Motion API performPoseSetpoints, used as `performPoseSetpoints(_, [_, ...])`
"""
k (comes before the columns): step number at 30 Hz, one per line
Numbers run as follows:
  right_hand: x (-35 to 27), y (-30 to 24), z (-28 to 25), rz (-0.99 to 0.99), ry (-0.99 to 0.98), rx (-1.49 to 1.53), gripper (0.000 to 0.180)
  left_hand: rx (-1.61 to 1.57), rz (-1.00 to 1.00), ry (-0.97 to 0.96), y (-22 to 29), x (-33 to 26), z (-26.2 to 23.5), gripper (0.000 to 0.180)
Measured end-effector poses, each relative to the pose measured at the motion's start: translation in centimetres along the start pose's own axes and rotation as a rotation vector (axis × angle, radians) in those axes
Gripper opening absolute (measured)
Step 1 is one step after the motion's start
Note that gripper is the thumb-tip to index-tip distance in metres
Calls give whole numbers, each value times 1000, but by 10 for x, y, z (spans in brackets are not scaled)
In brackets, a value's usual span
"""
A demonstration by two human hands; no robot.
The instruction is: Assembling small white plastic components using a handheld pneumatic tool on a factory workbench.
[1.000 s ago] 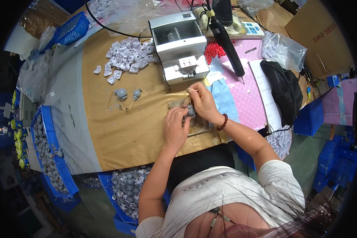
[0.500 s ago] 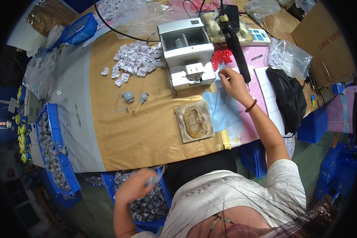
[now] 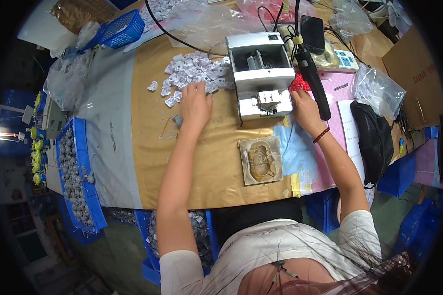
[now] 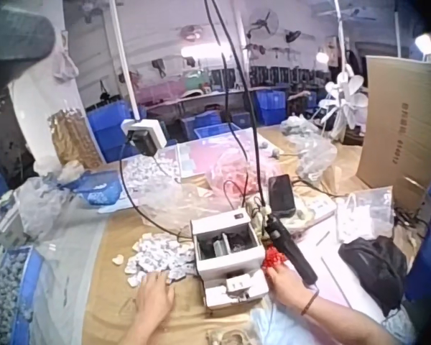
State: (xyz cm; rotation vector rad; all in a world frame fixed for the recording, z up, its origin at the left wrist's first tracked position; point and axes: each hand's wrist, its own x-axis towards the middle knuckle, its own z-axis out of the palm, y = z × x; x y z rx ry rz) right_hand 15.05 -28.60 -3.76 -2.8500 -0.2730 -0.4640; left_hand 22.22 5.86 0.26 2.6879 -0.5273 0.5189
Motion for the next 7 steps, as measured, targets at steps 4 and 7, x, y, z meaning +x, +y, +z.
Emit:
performPoseSetpoints(4, [0, -1, -5, -20, -27, -51, 17, 24, 14, -37, -7, 15, 20, 22])
performPoseSetpoints(7, [0, 1, -7, -23, -28, -63, 18, -58, 57, -47, -2, -12, -1, 37])
